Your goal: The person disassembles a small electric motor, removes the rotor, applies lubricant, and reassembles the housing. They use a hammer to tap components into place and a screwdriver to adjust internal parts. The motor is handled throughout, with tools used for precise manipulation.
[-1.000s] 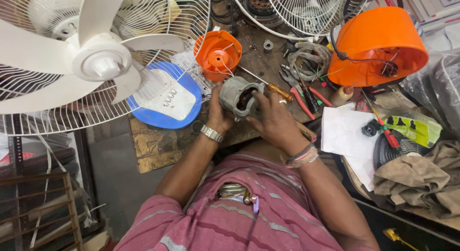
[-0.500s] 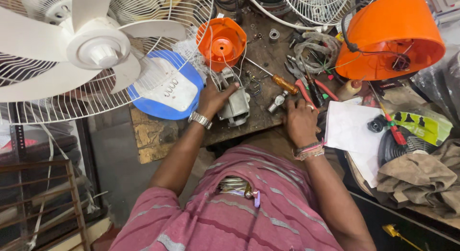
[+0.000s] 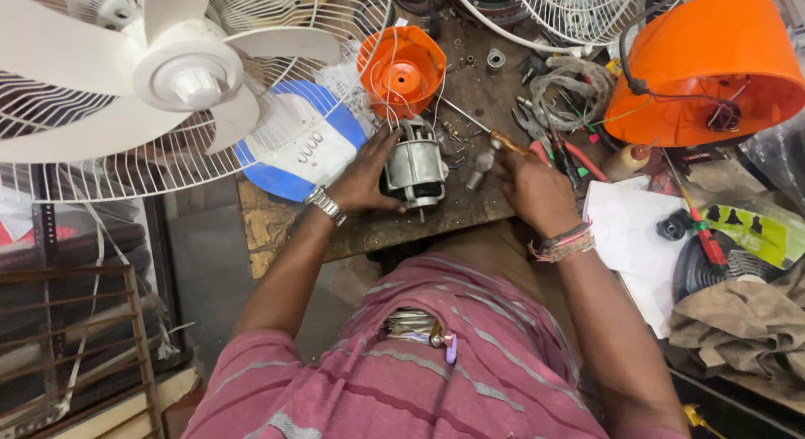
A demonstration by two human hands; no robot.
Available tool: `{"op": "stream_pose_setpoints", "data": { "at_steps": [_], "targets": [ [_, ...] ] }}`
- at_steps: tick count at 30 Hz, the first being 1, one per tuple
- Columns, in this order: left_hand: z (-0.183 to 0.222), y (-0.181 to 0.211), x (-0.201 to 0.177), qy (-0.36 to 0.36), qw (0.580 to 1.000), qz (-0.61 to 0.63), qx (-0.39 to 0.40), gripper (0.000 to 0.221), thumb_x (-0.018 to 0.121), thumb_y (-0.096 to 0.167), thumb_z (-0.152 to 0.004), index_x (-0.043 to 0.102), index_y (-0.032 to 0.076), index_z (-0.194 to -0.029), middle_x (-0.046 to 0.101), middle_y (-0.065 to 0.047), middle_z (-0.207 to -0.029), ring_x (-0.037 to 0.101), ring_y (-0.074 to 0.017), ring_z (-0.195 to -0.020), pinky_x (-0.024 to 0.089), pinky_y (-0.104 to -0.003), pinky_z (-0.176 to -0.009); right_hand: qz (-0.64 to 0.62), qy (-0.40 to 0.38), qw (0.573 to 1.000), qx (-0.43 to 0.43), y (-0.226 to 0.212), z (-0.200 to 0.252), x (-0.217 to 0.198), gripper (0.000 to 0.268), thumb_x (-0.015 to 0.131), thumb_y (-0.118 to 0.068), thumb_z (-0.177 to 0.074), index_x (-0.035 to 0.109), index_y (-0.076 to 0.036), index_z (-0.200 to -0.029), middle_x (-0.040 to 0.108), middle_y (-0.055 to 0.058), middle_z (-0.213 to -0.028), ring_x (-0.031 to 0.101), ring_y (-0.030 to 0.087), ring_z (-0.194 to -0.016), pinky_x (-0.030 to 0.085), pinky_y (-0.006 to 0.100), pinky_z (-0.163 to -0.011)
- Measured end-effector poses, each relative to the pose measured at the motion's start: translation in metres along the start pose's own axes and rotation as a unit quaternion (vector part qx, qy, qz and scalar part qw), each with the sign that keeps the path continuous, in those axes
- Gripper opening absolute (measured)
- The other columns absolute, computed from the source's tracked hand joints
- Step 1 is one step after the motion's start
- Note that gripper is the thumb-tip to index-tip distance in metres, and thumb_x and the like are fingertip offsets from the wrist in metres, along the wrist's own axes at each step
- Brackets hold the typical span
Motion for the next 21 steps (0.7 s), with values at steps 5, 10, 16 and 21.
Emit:
{"op": "stream_pose_setpoints", "data": {
  "at_steps": [5, 10, 16, 21],
  "targets": [
    [-0.015, -0.001, -0.007, -0.035, 0.999, -0.006, 0.004, 0.136, 0.1, 0.043, -0.059, 0.018, 0.014, -0.165, 0.013, -0.031, -0.168, 0.013, -0.0438, -0.157, 0.019, -0.049, -0.128, -0.024, 0.099, 0.992, -0.078, -0.043, -0.025, -0.048, 0.035, 0.071, -0.017, -0.087, 0.07, -0.012, -0.122, 0.069, 0.018, -0.099, 0.067, 0.04, -0.088, 0.053, 0.051, -0.075],
    [-0.016, 0.004, -0.016, 0.003, 0.999, 0.036, 0.019, 0.143, 0.099, 0.042, -0.053, 0.013, 0.007, -0.161, 0.022, -0.031, -0.165, 0.023, -0.0438, -0.154, 0.022, -0.049, -0.126, -0.019, 0.079, 0.991, -0.108, -0.072, -0.041, -0.043, 0.029, 0.068, -0.016, -0.092, 0.077, -0.023, -0.118, 0.07, 0.016, -0.096, 0.068, 0.038, -0.08, 0.053, 0.051, -0.069],
    [-0.018, 0.007, -0.013, 0.022, 0.999, 0.028, 0.02, 0.138, 0.098, 0.038, -0.053, 0.017, 0.007, -0.16, 0.032, -0.03, -0.16, 0.033, -0.0444, -0.149, 0.028, -0.048, -0.124, -0.022, -0.008, 0.987, -0.159, -0.066, -0.055, -0.035, 0.038, 0.071, -0.022, -0.08, 0.075, -0.02, -0.117, 0.073, 0.016, -0.09, 0.069, 0.039, -0.082, 0.055, 0.051, -0.069],
    [-0.019, 0.004, -0.012, 0.036, 0.998, 0.022, 0.036, 0.138, 0.098, 0.037, -0.052, 0.018, 0.005, -0.159, 0.035, -0.032, -0.157, 0.036, -0.0459, -0.146, 0.03, -0.049, -0.122, -0.043, 0.0, 0.988, -0.147, -0.056, -0.052, -0.033, 0.025, 0.073, -0.028, -0.09, 0.076, -0.018, -0.112, 0.074, 0.016, -0.096, 0.069, 0.039, -0.084, 0.054, 0.051, -0.071]
  ]
}}
Point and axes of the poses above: each hand's wrist, its own z-axis away from the middle knuckle, its own x-axis out of the palm, y = z × x, the point moved 4 cm from there along -z, towards the middle knuckle
